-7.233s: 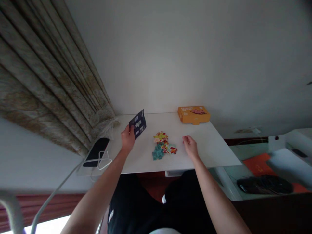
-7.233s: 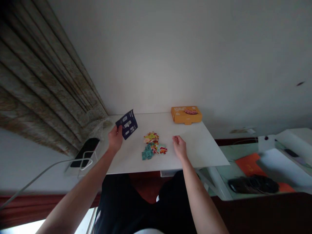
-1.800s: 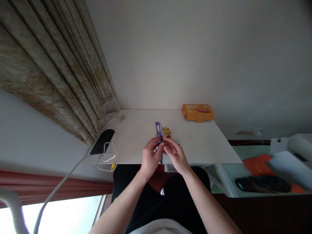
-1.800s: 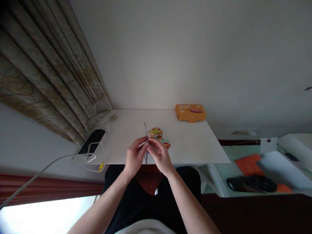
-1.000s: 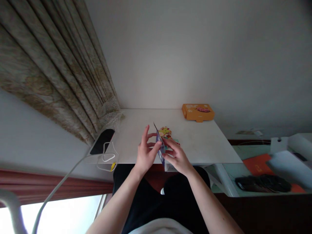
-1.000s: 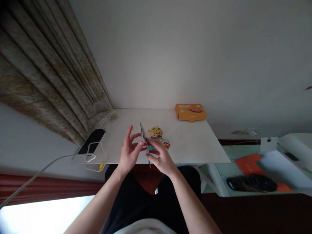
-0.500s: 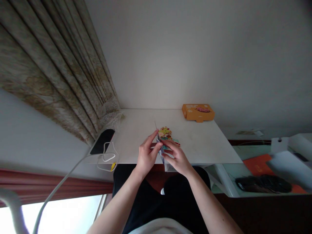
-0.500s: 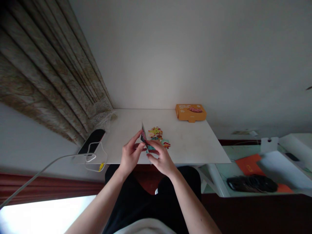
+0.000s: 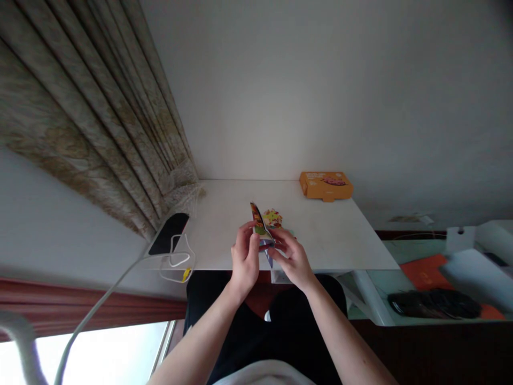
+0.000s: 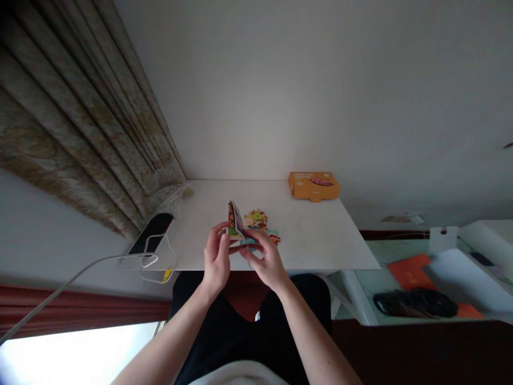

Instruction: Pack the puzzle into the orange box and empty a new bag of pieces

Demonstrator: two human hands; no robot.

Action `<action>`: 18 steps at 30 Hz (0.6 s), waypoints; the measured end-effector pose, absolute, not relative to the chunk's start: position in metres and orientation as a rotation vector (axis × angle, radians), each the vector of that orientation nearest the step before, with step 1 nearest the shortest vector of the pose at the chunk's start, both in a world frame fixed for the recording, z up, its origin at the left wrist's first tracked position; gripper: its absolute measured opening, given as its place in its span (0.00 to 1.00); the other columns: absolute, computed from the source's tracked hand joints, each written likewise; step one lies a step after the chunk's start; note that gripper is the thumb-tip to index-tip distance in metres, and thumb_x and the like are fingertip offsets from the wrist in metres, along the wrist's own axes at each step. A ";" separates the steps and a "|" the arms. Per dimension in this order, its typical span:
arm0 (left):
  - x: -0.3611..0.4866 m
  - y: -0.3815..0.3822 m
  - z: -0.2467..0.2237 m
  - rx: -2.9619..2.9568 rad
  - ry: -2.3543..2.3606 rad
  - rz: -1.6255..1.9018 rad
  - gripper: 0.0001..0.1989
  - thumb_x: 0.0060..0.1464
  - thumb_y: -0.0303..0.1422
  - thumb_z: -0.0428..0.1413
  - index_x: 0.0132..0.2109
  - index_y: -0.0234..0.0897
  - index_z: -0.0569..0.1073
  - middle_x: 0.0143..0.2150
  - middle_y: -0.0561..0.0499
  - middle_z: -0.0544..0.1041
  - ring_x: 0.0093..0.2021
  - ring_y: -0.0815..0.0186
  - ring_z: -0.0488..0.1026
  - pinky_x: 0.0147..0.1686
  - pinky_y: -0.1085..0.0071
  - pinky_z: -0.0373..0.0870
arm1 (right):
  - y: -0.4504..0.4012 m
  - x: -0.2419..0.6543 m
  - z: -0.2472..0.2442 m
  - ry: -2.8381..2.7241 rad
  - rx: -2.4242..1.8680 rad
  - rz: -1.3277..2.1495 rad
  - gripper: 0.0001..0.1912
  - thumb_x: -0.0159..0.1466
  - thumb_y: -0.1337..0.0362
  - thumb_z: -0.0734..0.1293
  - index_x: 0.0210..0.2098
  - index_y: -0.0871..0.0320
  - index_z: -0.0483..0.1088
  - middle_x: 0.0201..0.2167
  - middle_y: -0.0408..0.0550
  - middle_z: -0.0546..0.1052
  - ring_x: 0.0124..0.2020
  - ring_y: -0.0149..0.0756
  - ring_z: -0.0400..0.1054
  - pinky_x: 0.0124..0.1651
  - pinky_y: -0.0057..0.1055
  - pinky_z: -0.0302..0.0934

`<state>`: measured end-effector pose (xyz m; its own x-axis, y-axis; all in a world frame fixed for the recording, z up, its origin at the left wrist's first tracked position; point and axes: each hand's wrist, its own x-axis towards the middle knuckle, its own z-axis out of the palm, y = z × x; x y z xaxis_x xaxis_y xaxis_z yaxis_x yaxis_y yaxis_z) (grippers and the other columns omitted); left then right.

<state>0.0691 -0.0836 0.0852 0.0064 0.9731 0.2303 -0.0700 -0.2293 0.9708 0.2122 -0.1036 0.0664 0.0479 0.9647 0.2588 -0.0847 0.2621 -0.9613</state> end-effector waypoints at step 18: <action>0.079 -0.089 0.056 2.024 1.217 1.750 0.11 0.65 0.30 0.58 0.54 0.39 0.72 0.43 0.44 0.84 0.40 0.62 0.84 0.40 0.70 0.81 | -0.111 0.187 0.061 -0.916 -1.214 0.814 0.20 0.69 0.45 0.66 0.47 0.54 0.76 0.45 0.53 0.81 0.46 0.47 0.76 0.50 0.42 0.72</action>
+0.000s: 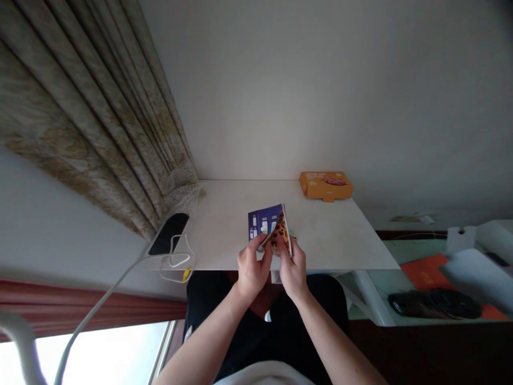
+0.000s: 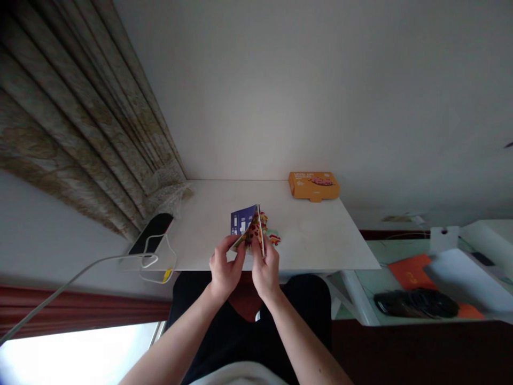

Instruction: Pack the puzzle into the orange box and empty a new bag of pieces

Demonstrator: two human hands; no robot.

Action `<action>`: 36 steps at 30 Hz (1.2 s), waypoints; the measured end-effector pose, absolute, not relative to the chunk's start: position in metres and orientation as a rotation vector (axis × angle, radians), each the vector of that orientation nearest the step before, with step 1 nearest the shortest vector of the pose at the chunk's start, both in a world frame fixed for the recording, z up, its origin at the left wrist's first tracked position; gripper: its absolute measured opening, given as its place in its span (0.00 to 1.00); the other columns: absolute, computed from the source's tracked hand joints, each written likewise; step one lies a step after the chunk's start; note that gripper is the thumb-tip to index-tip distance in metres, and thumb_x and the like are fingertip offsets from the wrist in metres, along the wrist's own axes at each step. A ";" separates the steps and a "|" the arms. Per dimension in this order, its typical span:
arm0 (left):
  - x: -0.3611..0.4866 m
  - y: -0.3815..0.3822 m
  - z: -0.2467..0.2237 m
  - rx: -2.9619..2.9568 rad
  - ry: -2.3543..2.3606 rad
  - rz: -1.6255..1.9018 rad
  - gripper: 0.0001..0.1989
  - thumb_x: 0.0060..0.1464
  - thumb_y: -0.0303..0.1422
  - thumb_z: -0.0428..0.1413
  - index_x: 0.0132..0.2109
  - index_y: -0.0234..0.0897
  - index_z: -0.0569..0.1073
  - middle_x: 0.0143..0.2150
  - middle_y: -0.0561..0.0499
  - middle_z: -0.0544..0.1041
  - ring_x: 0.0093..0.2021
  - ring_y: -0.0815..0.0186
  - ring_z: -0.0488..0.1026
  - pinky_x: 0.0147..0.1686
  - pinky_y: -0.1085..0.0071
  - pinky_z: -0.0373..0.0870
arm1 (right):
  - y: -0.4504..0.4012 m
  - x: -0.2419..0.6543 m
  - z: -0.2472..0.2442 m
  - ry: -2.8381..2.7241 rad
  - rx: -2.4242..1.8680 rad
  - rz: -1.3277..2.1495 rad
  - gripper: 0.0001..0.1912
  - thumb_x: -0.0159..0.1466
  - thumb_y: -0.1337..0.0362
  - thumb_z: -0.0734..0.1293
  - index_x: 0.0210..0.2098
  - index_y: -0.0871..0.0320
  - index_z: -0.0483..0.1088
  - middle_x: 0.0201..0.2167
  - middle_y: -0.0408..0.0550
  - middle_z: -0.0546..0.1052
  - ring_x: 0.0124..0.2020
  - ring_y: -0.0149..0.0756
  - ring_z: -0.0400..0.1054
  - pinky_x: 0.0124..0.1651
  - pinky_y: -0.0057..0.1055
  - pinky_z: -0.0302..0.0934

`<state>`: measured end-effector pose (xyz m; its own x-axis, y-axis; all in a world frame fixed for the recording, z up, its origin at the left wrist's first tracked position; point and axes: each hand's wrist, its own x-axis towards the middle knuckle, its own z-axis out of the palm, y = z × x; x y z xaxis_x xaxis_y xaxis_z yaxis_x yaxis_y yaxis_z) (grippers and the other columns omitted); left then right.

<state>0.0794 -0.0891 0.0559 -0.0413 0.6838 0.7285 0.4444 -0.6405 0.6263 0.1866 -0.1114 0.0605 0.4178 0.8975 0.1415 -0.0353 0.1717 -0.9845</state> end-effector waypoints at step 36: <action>0.042 -0.011 0.094 1.060 1.138 1.318 0.29 0.57 0.36 0.66 0.63 0.40 0.70 0.65 0.44 0.73 0.68 0.61 0.65 0.65 0.69 0.62 | -0.088 0.243 0.062 -0.498 -0.873 1.386 0.20 0.50 0.54 0.83 0.38 0.52 0.77 0.39 0.43 0.85 0.38 0.35 0.76 0.41 0.30 0.68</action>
